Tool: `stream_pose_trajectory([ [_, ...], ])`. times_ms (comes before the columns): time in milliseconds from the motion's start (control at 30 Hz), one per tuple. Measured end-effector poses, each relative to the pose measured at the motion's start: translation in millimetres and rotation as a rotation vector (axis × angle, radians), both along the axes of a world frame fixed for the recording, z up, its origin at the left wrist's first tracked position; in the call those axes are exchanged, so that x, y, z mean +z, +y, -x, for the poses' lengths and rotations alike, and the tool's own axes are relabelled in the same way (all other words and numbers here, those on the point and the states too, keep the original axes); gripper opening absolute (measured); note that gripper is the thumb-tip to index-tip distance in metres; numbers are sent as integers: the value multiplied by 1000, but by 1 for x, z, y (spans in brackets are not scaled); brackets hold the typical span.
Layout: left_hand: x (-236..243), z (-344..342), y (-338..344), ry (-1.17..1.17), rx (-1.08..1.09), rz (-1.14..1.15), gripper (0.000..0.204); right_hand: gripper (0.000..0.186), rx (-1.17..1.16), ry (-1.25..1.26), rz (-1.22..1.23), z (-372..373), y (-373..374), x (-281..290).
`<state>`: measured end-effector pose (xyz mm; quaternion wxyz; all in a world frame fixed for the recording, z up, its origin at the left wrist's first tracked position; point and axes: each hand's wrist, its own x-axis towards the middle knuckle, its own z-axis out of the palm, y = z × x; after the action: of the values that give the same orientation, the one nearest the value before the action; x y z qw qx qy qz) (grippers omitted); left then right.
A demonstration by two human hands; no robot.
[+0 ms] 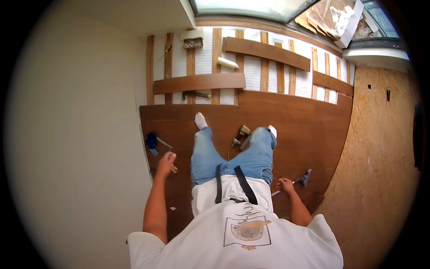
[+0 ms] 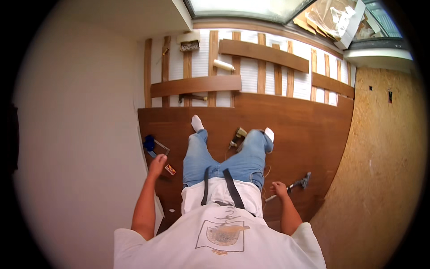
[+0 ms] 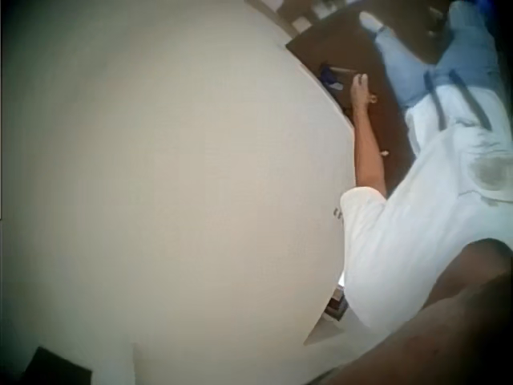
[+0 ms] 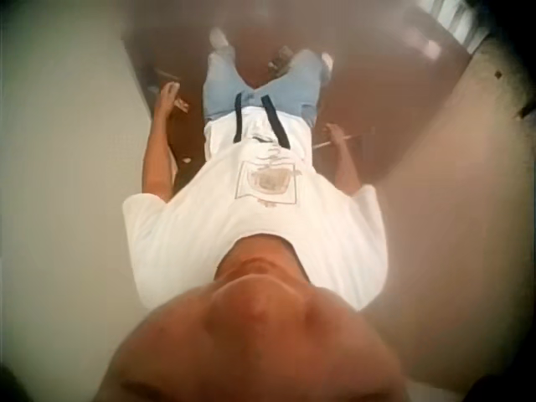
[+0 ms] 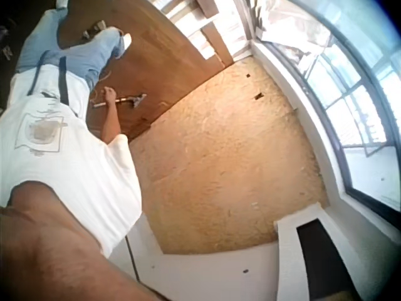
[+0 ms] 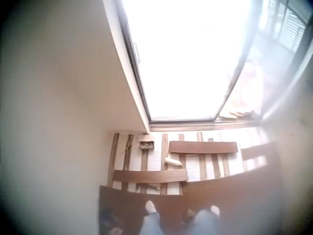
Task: The person installs wood flooring by applying glue to the planks, fitting them together, and securing them using a hammer and a pneumatic nail gun.
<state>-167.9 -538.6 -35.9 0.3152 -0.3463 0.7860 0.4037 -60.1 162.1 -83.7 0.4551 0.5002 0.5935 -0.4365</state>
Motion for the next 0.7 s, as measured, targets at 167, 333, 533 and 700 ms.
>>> stream_pose_trajectory([
  [167, -36, -20, -114, 3, 79, -64, 48, 30, 82, 91, 28, 41, -107, -9],
  [333, -71, -52, -147, -205, 29, -69, 51, 30, -5, 344, 90, 170, -206, -43],
  [533, -163, -12, -147, -235, -157, -77, 47, 24, 291, 455, 117, 295, -285, -225],
  [700, -375, 105, -164, 16, -799, 137, 47, 29, 873, 770, -229, 414, -319, -431],
])
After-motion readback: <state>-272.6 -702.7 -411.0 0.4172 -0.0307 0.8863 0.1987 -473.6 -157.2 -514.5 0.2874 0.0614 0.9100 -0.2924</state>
